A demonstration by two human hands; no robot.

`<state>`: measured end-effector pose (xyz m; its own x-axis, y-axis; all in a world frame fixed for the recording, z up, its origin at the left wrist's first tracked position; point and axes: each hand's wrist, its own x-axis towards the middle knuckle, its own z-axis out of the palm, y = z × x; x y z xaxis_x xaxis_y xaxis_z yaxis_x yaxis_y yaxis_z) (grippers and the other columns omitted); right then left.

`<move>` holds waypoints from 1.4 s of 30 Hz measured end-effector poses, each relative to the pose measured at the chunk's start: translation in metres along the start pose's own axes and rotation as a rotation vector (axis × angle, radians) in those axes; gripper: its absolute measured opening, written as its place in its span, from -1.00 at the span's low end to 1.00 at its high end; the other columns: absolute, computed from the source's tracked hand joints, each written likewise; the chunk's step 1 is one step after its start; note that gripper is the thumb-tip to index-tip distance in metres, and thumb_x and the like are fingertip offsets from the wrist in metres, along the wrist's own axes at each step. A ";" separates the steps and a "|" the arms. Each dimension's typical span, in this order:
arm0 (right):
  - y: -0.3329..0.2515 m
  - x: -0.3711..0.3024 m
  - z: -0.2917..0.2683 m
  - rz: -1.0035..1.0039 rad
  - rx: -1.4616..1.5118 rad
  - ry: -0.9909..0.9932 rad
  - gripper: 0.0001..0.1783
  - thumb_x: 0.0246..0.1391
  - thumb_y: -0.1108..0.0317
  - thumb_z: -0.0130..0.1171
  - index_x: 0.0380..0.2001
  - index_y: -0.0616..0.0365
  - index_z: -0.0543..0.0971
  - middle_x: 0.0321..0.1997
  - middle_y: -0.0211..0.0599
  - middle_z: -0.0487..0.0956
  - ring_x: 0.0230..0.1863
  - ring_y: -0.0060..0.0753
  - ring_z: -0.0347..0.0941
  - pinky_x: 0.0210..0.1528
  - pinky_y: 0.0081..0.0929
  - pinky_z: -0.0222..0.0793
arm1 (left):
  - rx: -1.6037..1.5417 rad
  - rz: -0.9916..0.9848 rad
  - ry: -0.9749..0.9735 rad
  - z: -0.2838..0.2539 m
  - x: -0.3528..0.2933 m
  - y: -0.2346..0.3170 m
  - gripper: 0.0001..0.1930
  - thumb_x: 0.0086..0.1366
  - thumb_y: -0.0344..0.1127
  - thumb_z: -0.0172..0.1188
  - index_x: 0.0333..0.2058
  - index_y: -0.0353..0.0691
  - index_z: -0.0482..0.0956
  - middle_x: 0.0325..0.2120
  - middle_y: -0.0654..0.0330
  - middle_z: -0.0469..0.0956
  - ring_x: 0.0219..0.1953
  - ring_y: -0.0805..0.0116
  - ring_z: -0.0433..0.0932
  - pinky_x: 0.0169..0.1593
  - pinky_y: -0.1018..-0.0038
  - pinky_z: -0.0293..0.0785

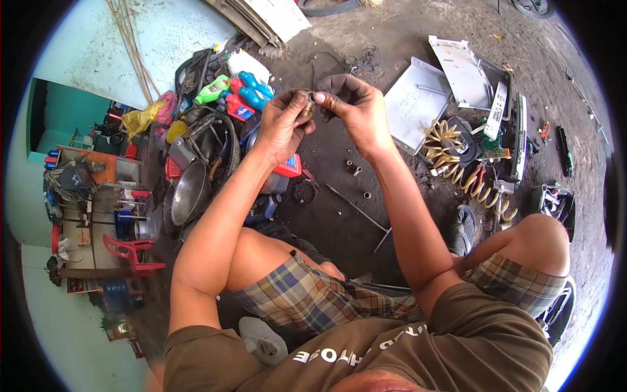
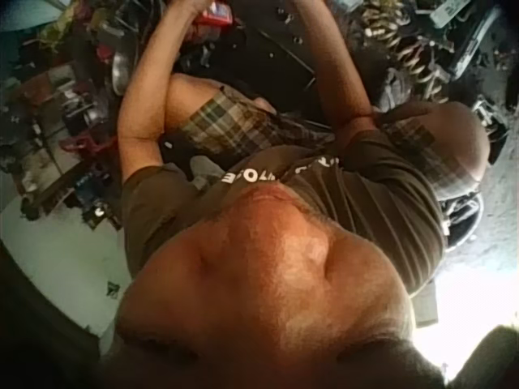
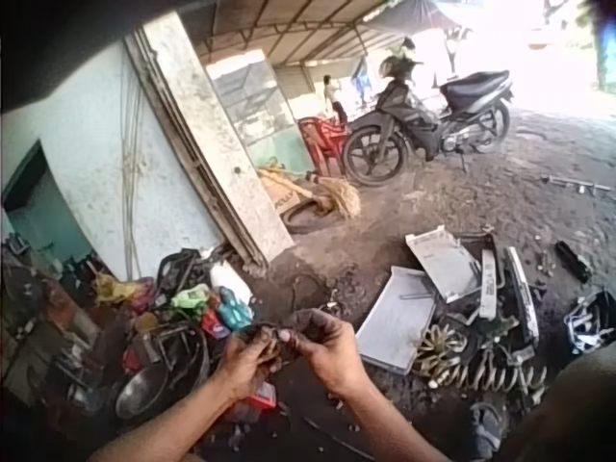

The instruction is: The person sits on the floor of a cluttered workshop and assembles small mechanical components by hand. They pick up various metal rings, bushings, and cylindrical parts, fitting them together and inspecting the fit repeatedly.

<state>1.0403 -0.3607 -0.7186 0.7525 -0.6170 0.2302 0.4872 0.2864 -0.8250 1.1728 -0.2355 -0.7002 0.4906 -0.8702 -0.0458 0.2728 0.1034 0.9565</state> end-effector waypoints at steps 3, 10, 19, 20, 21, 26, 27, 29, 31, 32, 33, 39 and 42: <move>0.003 -0.003 0.008 -0.066 -0.077 0.063 -0.86 0.15 0.49 0.40 -0.28 0.34 0.67 -0.41 -0.33 0.70 -0.45 -0.60 0.54 -0.37 -0.54 0.50 | -0.046 -0.011 0.018 0.001 -0.001 0.001 -0.72 0.28 -0.05 0.43 -0.29 -0.09 0.60 -0.50 0.47 0.47 -0.52 0.65 0.29 -0.40 0.54 0.32; 0.019 -0.006 0.013 -0.370 -0.420 0.206 -0.82 0.06 0.49 0.45 -0.23 0.24 0.72 -0.38 -0.30 0.66 -0.42 -0.49 0.61 -0.32 -0.49 0.54 | -0.052 -0.034 0.046 0.001 0.000 0.001 -0.75 0.28 -0.07 0.43 -0.33 -0.06 0.59 -0.51 0.46 0.49 -0.51 0.63 0.34 -0.40 0.55 0.34; 0.017 -0.006 0.013 -0.352 -0.338 0.149 -0.77 0.05 0.50 0.45 -0.19 0.27 0.71 -0.37 -0.26 0.69 -0.38 -0.48 0.63 -0.29 -0.49 0.55 | -0.083 0.010 0.039 0.003 -0.002 0.005 -0.80 0.29 -0.14 0.42 -0.35 -0.10 0.66 -0.53 0.46 0.50 -0.52 0.64 0.34 -0.41 0.55 0.37; 0.014 -0.006 0.014 -0.260 -0.237 0.148 -0.75 0.07 0.49 0.44 -0.17 0.31 0.69 -0.35 -0.25 0.71 -0.37 -0.51 0.63 -0.28 -0.50 0.55 | -0.079 0.017 0.026 0.004 -0.003 0.006 -0.81 0.29 -0.15 0.42 -0.33 -0.11 0.67 -0.53 0.46 0.50 -0.52 0.64 0.33 -0.41 0.55 0.37; 0.012 -0.006 0.015 -0.167 -0.136 0.147 -0.74 0.08 0.49 0.44 -0.15 0.35 0.67 -0.33 -0.24 0.72 -0.37 -0.54 0.62 -0.28 -0.51 0.55 | -0.049 0.038 0.039 0.005 -0.003 0.008 -0.81 0.29 -0.16 0.42 -0.31 -0.12 0.69 -0.52 0.45 0.51 -0.52 0.64 0.33 -0.41 0.55 0.37; 0.003 -0.006 0.008 -0.075 -0.146 0.070 -0.71 0.12 0.50 0.42 -0.12 0.42 0.62 -0.31 -0.22 0.74 -0.34 -0.60 0.60 -0.27 -0.54 0.55 | 0.108 0.116 0.062 0.006 -0.004 0.013 -0.81 0.33 -0.25 0.40 -0.20 -0.25 0.73 -0.47 0.40 0.58 -0.51 0.65 0.34 -0.45 0.55 0.37; 0.002 -0.006 0.008 -0.075 -0.136 0.063 -0.71 0.12 0.51 0.42 -0.12 0.42 0.62 -0.32 -0.23 0.73 -0.34 -0.60 0.60 -0.27 -0.54 0.55 | 0.159 0.134 0.052 0.008 -0.004 0.015 -0.80 0.34 -0.27 0.39 -0.18 -0.27 0.73 -0.46 0.39 0.59 -0.51 0.65 0.34 -0.47 0.56 0.35; 0.002 -0.005 0.007 -0.075 -0.087 0.089 -0.73 0.12 0.51 0.42 -0.14 0.41 0.63 -0.32 -0.23 0.73 -0.34 -0.62 0.59 -0.28 -0.56 0.54 | 0.260 0.169 0.032 0.013 -0.006 0.020 -0.78 0.36 -0.30 0.37 -0.13 -0.31 0.72 -0.44 0.37 0.60 -0.51 0.66 0.35 -0.51 0.59 0.33; 0.003 -0.005 0.009 -0.095 -0.075 0.130 -0.75 0.12 0.52 0.42 -0.15 0.40 0.64 -0.32 -0.24 0.73 -0.35 -0.63 0.59 -0.28 -0.57 0.54 | 0.282 0.181 0.033 0.018 -0.007 0.022 -0.77 0.37 -0.31 0.35 -0.10 -0.33 0.71 -0.45 0.36 0.60 -0.51 0.66 0.36 -0.52 0.61 0.30; 0.006 -0.006 0.010 -0.116 -0.089 0.158 -0.76 0.12 0.52 0.41 -0.15 0.40 0.64 -0.32 -0.25 0.73 -0.35 -0.63 0.59 -0.28 -0.57 0.54 | 0.292 0.189 0.031 0.020 -0.006 0.023 -0.76 0.38 -0.31 0.35 -0.09 -0.34 0.71 -0.45 0.36 0.60 -0.52 0.66 0.36 -0.53 0.63 0.29; 0.008 -0.006 0.011 -0.138 -0.103 0.186 -0.77 0.13 0.53 0.41 -0.16 0.40 0.65 -0.32 -0.25 0.73 -0.35 -0.64 0.58 -0.28 -0.58 0.54 | 0.303 0.199 0.032 0.021 -0.005 0.023 -0.76 0.39 -0.31 0.34 -0.09 -0.34 0.71 -0.47 0.36 0.58 -0.52 0.66 0.35 -0.53 0.63 0.28; 0.024 -0.006 0.009 -0.183 -0.059 0.180 -0.80 0.13 0.57 0.39 -0.16 0.36 0.69 -0.25 -0.29 0.74 -0.28 -0.66 0.60 -0.22 -0.59 0.56 | 0.340 0.215 0.043 0.017 -0.002 0.016 -0.77 0.44 -0.28 0.28 -0.12 -0.35 0.71 -0.56 0.43 0.45 -0.58 0.69 0.26 -0.54 0.64 0.19; 0.029 -0.007 0.011 -0.188 0.003 0.175 -0.79 0.13 0.57 0.39 -0.15 0.34 0.69 -0.24 -0.29 0.75 -0.25 -0.67 0.60 -0.18 -0.60 0.56 | 0.353 0.224 0.069 0.020 -0.002 0.015 -0.77 0.45 -0.27 0.27 -0.13 -0.35 0.71 -0.59 0.46 0.40 -0.60 0.70 0.23 -0.55 0.65 0.16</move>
<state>1.0541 -0.3397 -0.7380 0.5605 -0.7769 0.2868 0.6132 0.1565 -0.7743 1.1591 -0.2415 -0.6802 0.5634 -0.8091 0.1671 -0.1416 0.1047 0.9844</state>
